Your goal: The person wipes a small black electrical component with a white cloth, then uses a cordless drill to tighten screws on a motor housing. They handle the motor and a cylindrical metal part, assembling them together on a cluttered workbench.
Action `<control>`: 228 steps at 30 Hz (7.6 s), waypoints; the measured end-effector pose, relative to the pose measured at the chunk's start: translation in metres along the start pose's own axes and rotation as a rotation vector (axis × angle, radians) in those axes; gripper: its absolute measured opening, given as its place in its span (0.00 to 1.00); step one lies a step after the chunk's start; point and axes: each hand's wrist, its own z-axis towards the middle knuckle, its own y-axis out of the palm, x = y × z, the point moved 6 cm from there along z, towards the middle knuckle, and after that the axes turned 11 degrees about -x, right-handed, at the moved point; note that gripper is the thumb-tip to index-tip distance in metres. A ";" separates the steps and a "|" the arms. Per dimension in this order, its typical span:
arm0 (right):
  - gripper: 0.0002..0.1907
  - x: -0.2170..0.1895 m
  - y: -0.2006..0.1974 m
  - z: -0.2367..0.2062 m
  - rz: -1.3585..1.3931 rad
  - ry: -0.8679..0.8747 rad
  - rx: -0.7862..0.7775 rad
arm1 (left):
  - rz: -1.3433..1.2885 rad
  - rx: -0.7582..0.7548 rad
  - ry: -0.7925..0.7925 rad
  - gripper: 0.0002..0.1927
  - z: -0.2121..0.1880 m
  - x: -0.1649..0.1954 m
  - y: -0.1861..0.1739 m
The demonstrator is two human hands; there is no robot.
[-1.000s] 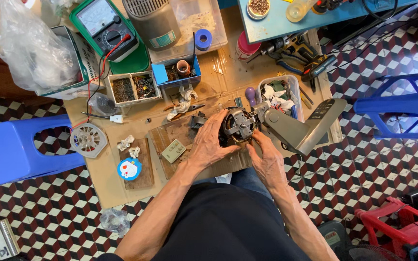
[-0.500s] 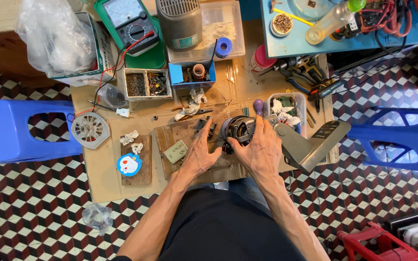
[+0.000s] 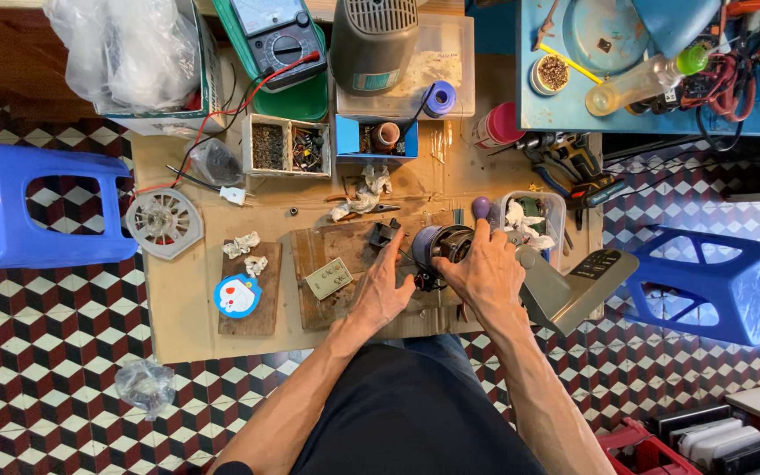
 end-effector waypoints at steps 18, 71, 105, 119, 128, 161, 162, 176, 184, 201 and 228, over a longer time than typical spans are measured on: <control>0.42 0.052 -0.007 -0.027 0.307 -0.009 0.180 | -0.206 0.085 -0.052 0.21 0.018 -0.016 0.009; 0.37 0.191 -0.063 -0.198 1.400 0.123 0.383 | 0.081 0.058 -0.094 0.26 0.058 -0.062 0.027; 0.48 0.255 -0.135 -0.206 0.841 -0.039 0.224 | 0.015 -0.177 0.002 0.28 0.015 0.027 0.107; 0.40 0.199 -0.144 -0.093 0.904 -0.114 0.323 | -0.279 0.065 -0.118 0.23 -0.025 0.117 0.026; 0.39 0.240 -0.140 -0.077 1.157 -0.149 0.354 | -0.476 0.030 0.019 0.22 -0.015 0.127 0.046; 0.41 0.204 -0.175 -0.089 0.634 -0.206 0.248 | -0.119 0.259 0.094 0.32 0.108 0.026 0.200; 0.40 0.197 -0.171 -0.086 0.606 -0.243 0.230 | -0.133 0.210 0.048 0.32 0.101 0.022 0.195; 0.40 0.104 -0.110 -0.071 0.313 -0.670 0.232 | -1.146 0.198 0.011 0.35 -0.009 0.109 0.109; 0.42 0.086 -0.100 -0.071 0.319 -0.683 0.238 | -1.290 0.078 0.142 0.39 0.020 0.144 0.106; 0.42 0.092 -0.094 -0.068 0.380 -0.668 0.286 | -1.512 0.320 0.032 0.29 0.032 0.162 0.110; 0.42 0.109 -0.081 -0.060 0.546 -0.601 0.163 | -1.579 0.357 0.067 0.21 0.038 0.160 0.113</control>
